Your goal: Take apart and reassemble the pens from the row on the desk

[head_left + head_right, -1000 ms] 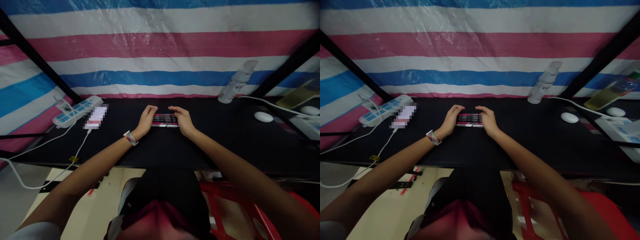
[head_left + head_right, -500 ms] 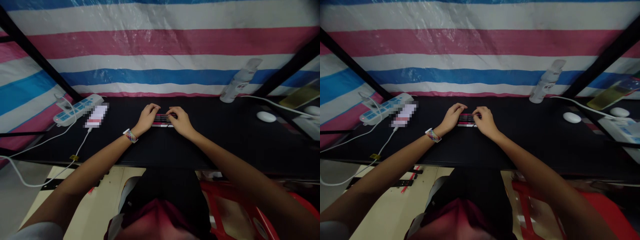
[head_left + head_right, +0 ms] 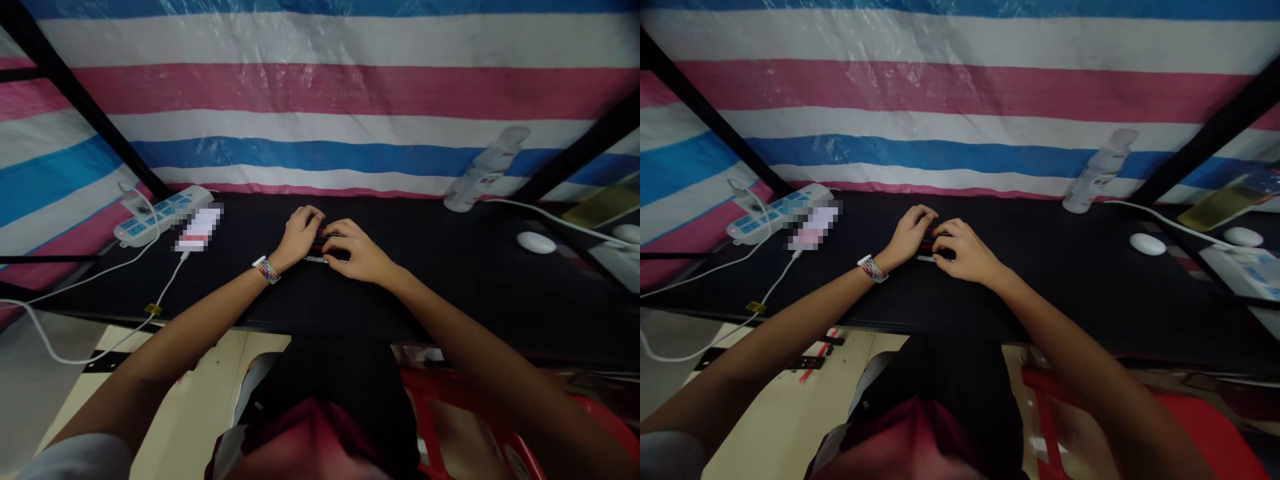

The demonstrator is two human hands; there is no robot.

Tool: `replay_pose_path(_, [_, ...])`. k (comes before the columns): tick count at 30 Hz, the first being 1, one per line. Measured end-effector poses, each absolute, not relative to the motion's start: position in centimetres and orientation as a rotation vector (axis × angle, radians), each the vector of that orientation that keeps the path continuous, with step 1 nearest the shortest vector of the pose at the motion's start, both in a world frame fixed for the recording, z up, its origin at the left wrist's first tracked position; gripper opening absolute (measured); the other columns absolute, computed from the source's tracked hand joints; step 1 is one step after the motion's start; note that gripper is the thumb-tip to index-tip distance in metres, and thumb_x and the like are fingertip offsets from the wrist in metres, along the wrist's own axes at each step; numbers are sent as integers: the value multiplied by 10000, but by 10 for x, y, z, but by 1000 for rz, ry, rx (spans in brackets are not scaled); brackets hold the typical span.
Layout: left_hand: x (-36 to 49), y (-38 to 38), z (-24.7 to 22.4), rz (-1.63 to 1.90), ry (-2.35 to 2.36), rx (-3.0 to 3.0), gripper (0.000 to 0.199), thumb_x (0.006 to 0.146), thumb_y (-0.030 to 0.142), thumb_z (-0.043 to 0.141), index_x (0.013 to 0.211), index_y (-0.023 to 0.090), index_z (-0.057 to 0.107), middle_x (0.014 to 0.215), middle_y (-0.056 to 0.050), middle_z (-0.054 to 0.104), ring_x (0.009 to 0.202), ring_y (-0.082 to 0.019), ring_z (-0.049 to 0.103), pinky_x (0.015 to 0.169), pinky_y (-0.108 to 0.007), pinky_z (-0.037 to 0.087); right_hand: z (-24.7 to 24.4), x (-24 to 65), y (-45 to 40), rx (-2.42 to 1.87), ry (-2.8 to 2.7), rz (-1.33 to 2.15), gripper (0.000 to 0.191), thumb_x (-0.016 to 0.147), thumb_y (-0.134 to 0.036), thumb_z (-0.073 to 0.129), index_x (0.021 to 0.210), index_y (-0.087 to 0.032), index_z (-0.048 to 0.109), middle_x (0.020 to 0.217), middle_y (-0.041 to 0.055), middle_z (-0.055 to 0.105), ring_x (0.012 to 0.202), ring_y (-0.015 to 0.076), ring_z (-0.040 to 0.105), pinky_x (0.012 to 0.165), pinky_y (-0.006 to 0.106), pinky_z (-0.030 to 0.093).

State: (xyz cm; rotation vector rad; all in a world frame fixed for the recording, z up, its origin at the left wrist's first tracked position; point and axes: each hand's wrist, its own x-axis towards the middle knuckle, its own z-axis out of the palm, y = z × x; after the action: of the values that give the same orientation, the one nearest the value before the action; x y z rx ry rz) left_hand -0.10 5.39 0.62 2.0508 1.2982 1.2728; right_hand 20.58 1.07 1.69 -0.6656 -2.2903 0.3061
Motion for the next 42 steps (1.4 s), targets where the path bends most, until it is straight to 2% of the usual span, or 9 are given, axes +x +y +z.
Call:
replay_pose_path(2, [-1, 53, 7, 1278, 1297, 2083, 184, 1097, 248, 527, 1002, 240, 684, 1066, -67, 741, 1090, -250, 671, 1055, -426, 499, 17, 209, 12, -661, -2339, 254, 25, 929, -246, 801, 948, -237, 815, 1258, 139, 745, 1299, 368, 623, 1108, 608, 540])
replay_pose_path(6, [-2, 51, 8, 1290, 1273, 2165, 184, 1108, 259, 522, 1023, 237, 684, 1093, -78, 737, 1120, -261, 670, 1074, -452, 497, 18, 213, 14, -656, -2437, 209, 93, 867, -286, 899, 881, -238, 821, 1280, 134, 735, 1333, 391, 594, 1127, 633, 519])
replay_pose_path(12, [-4, 46, 15, 1284, 1159, 2307, 257, 1150, 357, 496, 1050, 232, 698, 1118, -76, 741, 1107, -255, 665, 1066, -448, 487, 21, 215, 17, -603, -2343, 295, 53, 931, -225, 778, 894, -260, 791, 1182, 95, 762, 1286, 339, 632, 1124, 576, 535])
replay_pose_path(17, [-6, 42, 23, 1225, 1051, 2473, 298, 1154, 437, 533, 1068, 232, 731, 1117, -67, 763, 1071, -262, 666, 1026, -443, 480, 30, 225, 21, -823, -2092, 243, 51, 988, -281, 713, 951, -258, 740, 993, 63, 780, 1012, 292, 683, 942, 475, 551])
replay_pose_path(22, [-6, 45, 24, 1311, 982, 2462, 226, 1137, 372, 594, 1042, 226, 738, 1051, -55, 789, 989, -242, 687, 960, -412, 510, 31, 231, 27, -1048, -1920, 253, 149, 959, -381, 792, 900, -257, 733, 825, 25, 726, 809, 231, 626, 774, 392, 477])
replay_pose_path(27, [-11, 54, 21, 1474, 1013, 2283, 146, 1097, 306, 647, 1022, 216, 734, 1026, -60, 774, 997, -234, 702, 942, -384, 525, 27, 236, 42, -1034, -1561, 710, 174, 913, -406, 816, 869, -243, 776, 709, 1, 672, 657, 175, 607, 699, 371, 522])
replay_pose_path(31, [-13, 57, 21, 1516, 1042, 2153, 235, 1109, 342, 620, 934, 209, 702, 949, -51, 743, 920, -215, 687, 880, -361, 511, 24, 239, 51, -918, -1334, 1041, 243, 831, -445, 893, 938, -238, 824, 731, 11, 707, 655, 168, 648, 685, 371, 608])
replay_pose_path(39, [-14, 58, 19, 1417, 1145, 1887, 664, 1130, 616, 498, 597, 220, 503, 556, 10, 459, 557, -147, 445, 601, -333, 365, 22, 234, 48, -892, -1327, 1106, 279, 792, -424, 944, 982, -242, 849, 824, 36, 777, 711, 173, 701, 739, 384, 649])
replay_pose_path(42, [-13, 60, 20, 1471, 1031, 1819, 469, 1058, 576, 663, 755, 219, 649, 639, 6, 569, 610, -142, 538, 628, -310, 440, 21, 235, 49, -892, -1296, 1121, 261, 813, -420, 929, 981, -240, 843, 825, 35, 771, 712, 171, 702, 752, 389, 653])
